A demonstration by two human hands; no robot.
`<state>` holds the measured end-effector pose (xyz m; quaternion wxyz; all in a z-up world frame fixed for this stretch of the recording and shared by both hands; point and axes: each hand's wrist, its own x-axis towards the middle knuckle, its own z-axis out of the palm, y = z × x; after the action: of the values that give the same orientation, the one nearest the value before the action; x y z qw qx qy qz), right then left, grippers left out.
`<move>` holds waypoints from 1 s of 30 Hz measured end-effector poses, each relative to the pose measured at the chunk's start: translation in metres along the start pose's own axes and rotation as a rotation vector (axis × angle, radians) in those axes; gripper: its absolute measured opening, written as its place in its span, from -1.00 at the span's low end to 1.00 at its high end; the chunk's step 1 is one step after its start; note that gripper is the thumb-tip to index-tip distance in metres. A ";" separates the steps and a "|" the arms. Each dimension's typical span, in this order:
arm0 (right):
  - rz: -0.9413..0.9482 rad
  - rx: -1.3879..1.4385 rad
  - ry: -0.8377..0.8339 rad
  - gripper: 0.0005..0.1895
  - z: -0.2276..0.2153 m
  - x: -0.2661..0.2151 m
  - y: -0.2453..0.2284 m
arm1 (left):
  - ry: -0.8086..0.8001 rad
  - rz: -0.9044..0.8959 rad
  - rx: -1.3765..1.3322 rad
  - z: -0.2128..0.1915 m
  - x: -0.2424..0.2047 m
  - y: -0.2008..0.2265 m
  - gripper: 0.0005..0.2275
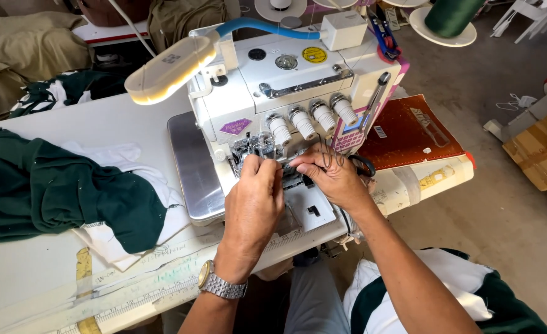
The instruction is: Threading a multi-thread industrial overlock sewing machine.
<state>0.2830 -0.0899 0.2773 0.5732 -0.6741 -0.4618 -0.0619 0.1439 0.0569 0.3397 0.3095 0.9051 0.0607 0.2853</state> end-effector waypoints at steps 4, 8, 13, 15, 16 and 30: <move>0.036 -0.065 0.019 -0.92 0.002 -0.002 0.003 | 0.022 -0.014 0.014 0.005 0.000 -0.004 -0.94; 0.085 -0.101 0.033 -0.89 0.000 -0.002 0.006 | -0.047 -0.032 0.017 -0.003 0.000 -0.004 -0.92; 0.095 -0.088 0.042 -0.89 0.000 -0.001 0.005 | -0.054 0.025 0.087 -0.017 -0.007 -0.005 -0.84; 0.098 -0.057 0.008 -0.90 -0.001 -0.001 0.002 | 0.038 0.105 0.099 -0.026 -0.011 -0.003 -0.75; 0.098 -0.057 0.009 -0.90 -0.002 -0.001 0.003 | 0.038 0.106 0.099 -0.019 -0.010 -0.001 -0.75; 0.112 0.099 0.001 -0.90 -0.005 0.004 0.005 | 0.165 0.154 0.195 0.049 0.005 -0.014 -0.86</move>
<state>0.2909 -0.0914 0.2777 0.6087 -0.6696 -0.4256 -0.0070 0.1759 0.0438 0.3017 0.1911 0.9062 0.0437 0.3745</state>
